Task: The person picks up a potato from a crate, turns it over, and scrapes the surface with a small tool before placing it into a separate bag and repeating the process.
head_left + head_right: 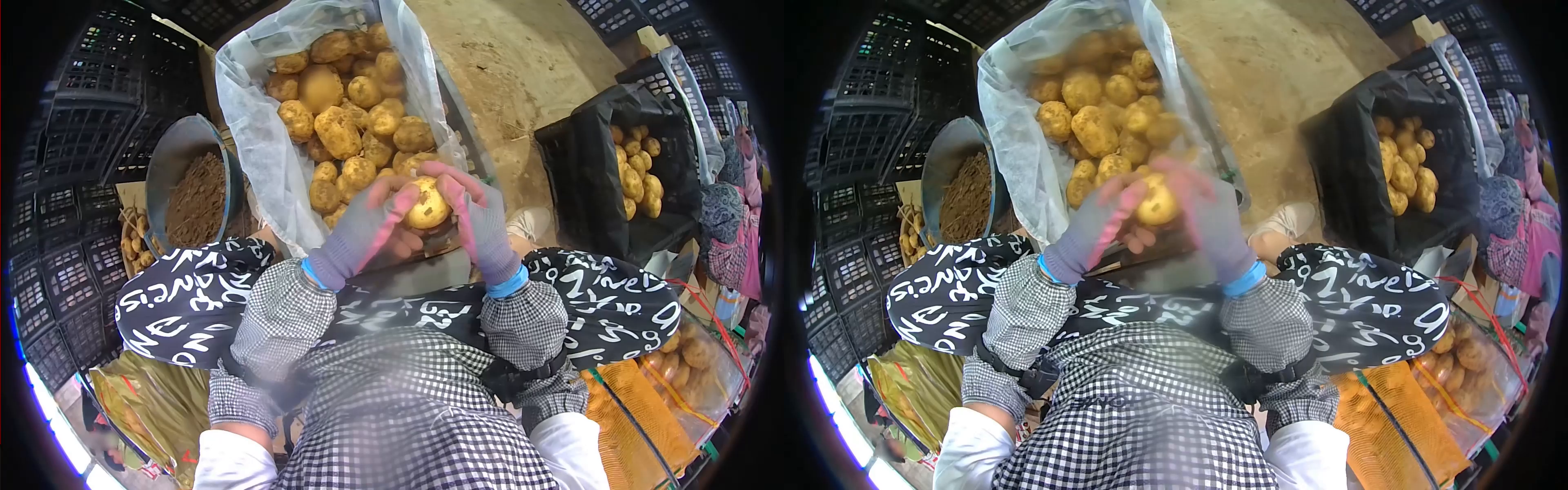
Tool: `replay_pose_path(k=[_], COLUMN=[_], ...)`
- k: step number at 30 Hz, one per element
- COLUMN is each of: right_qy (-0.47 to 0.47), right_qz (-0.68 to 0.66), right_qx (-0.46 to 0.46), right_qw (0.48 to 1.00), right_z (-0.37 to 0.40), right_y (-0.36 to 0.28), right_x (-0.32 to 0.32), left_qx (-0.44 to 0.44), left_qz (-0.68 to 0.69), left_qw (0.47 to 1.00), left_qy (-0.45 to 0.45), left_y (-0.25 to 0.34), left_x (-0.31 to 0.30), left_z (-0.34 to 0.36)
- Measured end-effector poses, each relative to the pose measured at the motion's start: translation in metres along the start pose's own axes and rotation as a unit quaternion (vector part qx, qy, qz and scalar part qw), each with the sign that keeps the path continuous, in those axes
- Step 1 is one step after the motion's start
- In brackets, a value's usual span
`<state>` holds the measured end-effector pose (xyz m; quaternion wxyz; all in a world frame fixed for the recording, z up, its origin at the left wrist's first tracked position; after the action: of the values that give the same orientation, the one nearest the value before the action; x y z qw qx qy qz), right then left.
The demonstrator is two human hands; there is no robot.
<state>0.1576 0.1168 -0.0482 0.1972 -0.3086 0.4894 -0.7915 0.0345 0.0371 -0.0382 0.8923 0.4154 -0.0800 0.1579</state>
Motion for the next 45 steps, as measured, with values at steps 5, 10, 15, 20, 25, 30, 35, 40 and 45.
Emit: replay_pose_path(k=[5,10,15,20,25,30,35,40,45], right_qy=[-0.019,-0.076,-0.088,-0.047,-0.049,-0.029,0.005,-0.017,0.022], right_qz=[-0.015,-0.061,-0.065,0.096,0.143,0.224,0.19,0.137,0.047], right_qx=[0.091,-0.062,-0.061,-0.077,-0.096,-0.103,-0.087,-0.061,-0.004], right_qw=[0.996,0.993,0.992,0.991,0.984,0.969,0.978,0.989,0.999], right_z=[0.006,0.005,0.004,-0.001,0.0,0.0,0.009,0.003,0.006], right_y=[-0.007,-0.038,-0.039,-0.027,-0.023,-0.035,-0.044,-0.03,-0.033], right_x=[0.003,0.013,0.015,0.008,-0.002,-0.007,0.013,-0.01,-0.005], left_qx=[0.363,0.311,0.342,0.377,0.378,0.37,0.385,0.39,0.393], left_qz=[-0.333,-0.17,-0.191,-0.286,-0.371,-0.335,-0.337,-0.37,-0.366], left_qw=[0.869,0.934,0.92,0.879,0.846,0.863,0.855,0.842,0.841], left_qy=[0.052,0.042,0.026,0.055,0.064,0.074,0.089,0.051,0.061], left_y=[0.034,0.042,0.052,0.046,0.042,0.045,0.047,0.046,0.048], left_x=[-0.005,-0.003,-0.005,-0.003,0.0,0.006,0.0,0.007,0.007], left_z=[0.004,0.007,0.011,0.013,0.017,0.018,0.017,0.017,0.014])
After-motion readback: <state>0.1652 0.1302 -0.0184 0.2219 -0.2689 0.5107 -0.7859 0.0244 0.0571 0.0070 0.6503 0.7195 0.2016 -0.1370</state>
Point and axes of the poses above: each hand's wrist, its own z-axis away from the middle knuckle, its own x-axis out of the palm, y = z × x, the point moved 7 cm from there along -z, towards the middle knuckle, and after that the axes turned 2 degrees about -y, right-handed, at the moved point
